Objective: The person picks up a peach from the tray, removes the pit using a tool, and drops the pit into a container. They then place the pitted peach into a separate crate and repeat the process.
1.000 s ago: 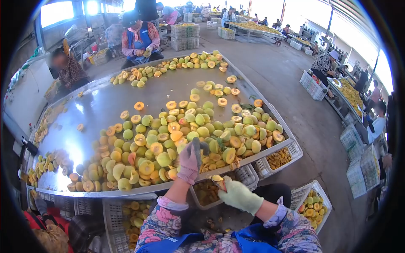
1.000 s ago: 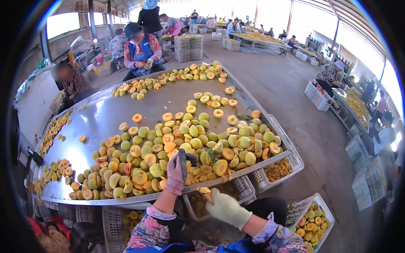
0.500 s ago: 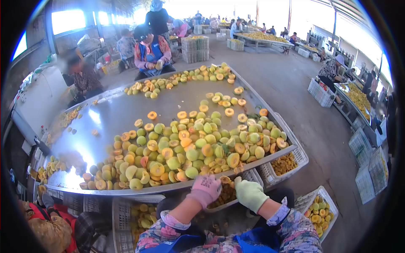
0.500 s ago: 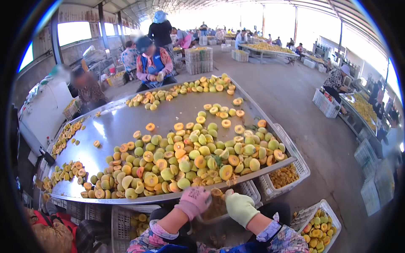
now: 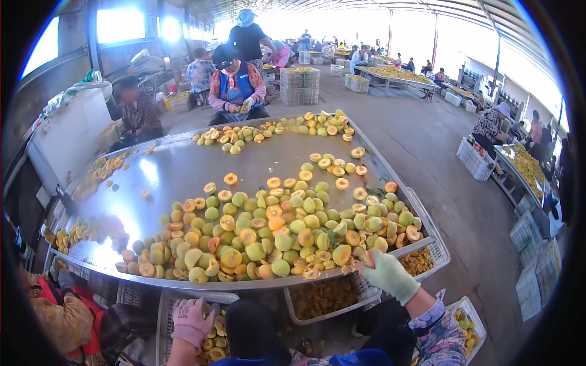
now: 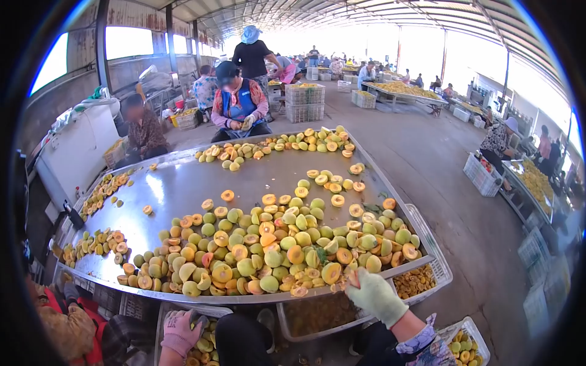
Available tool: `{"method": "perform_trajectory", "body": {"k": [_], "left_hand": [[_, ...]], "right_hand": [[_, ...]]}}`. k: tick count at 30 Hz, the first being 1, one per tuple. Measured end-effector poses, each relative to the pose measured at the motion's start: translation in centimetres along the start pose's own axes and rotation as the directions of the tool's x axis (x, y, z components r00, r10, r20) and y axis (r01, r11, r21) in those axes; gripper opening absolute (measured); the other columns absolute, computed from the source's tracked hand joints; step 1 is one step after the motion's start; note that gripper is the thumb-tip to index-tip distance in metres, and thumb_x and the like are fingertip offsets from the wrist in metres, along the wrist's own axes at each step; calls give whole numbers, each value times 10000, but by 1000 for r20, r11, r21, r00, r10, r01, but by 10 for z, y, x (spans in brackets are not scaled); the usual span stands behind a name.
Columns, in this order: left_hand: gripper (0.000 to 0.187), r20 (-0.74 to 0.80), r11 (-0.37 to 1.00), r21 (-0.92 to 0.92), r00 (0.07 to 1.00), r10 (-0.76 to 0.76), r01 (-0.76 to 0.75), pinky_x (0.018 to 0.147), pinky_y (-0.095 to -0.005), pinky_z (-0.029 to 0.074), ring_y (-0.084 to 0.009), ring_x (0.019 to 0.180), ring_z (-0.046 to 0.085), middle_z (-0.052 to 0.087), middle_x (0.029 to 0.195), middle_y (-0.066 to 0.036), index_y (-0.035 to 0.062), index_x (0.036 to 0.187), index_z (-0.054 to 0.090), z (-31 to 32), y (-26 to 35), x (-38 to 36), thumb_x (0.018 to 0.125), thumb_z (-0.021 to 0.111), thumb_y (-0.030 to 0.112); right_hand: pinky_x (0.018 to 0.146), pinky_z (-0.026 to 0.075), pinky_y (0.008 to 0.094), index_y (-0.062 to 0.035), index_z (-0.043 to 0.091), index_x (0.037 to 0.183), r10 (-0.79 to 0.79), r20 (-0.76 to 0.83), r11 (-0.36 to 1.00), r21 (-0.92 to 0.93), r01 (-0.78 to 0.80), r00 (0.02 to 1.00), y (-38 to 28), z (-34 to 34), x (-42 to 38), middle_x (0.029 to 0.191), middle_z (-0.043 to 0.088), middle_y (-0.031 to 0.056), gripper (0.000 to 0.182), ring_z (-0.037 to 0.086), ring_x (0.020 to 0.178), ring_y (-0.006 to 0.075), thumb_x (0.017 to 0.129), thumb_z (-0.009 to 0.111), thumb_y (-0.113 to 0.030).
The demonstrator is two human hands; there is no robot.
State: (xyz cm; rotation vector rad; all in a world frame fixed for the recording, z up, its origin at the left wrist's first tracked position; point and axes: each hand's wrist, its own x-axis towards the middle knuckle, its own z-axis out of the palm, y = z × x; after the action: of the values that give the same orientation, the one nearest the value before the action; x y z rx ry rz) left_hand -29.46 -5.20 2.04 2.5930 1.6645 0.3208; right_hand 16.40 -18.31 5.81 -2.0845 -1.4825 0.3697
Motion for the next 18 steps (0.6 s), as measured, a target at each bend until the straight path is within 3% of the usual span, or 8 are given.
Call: {"method": "perform_trajectory", "body": {"k": [3,5,7,8,11,13,15,18], "left_hand": [[454,-38,991,129,999,34,-29,1013,-450,438,-314,1027,640,704,1005,-120,60,1099,701,-3,8,6,813,715,412],[416,-202,976,-119,967,154,-180,1003,-442,453,-309,977,651,704,1000,-109,68,1094,697,-11,49,32,807,736,367],[397,-247,901,-260,926,286,-347,1003,-441,463,-289,1044,649,696,1079,-99,79,1126,686,-19,99,57,799,763,290],[411,-172,873,-270,913,371,-406,988,-427,477,-271,1019,659,698,1080,-84,95,1143,686,-37,131,72,797,770,300],[379,-313,635,-488,799,513,-599,981,-427,481,-289,1020,649,688,1123,-88,89,1169,676,4,201,112,849,733,284],[380,-362,566,-532,773,520,-630,951,-409,498,-286,1017,649,675,1157,-114,86,1201,664,31,232,125,865,720,254],[385,-414,495,-563,745,523,-661,921,-390,515,-283,1013,650,661,1190,-139,83,1233,651,56,236,130,880,706,224],[431,-433,457,-627,769,470,-631,981,-428,484,-305,1033,645,685,1113,-124,51,1204,653,74,226,130,841,726,273]], "right_hand": [[688,504,509,-12,525,895,-59,-36,995,74,62,998,-2,-6,50,749,629,254,247,645,793,456,854,654,-219],[727,505,523,-12,538,904,-35,-32,999,-24,34,999,-6,-7,95,778,641,251,247,652,828,454,848,631,-234],[743,510,522,-11,543,903,-68,-48,987,-148,60,997,-10,-7,144,789,651,244,258,659,841,449,843,624,-249],[761,521,509,-24,575,931,7,-12,987,-162,-9,1000,-12,-6,169,812,667,229,268,668,862,436,836,623,-270],[799,544,474,-66,639,1008,73,76,961,-272,-50,994,-14,2,235,863,698,197,296,687,903,404,828,621,-300],[818,555,452,-95,671,1056,71,131,930,-366,-18,989,-4,17,272,891,714,181,318,698,923,384,826,620,-309],[681,562,396,-35,696,892,216,158,881,-457,-123,963,5,34,309,658,685,118,301,710,673,275,831,638,-324],[693,565,401,-48,714,926,106,170,866,-500,-8,980,14,53,342,682,698,115,339,713,689,271,839,646,-369]]}}
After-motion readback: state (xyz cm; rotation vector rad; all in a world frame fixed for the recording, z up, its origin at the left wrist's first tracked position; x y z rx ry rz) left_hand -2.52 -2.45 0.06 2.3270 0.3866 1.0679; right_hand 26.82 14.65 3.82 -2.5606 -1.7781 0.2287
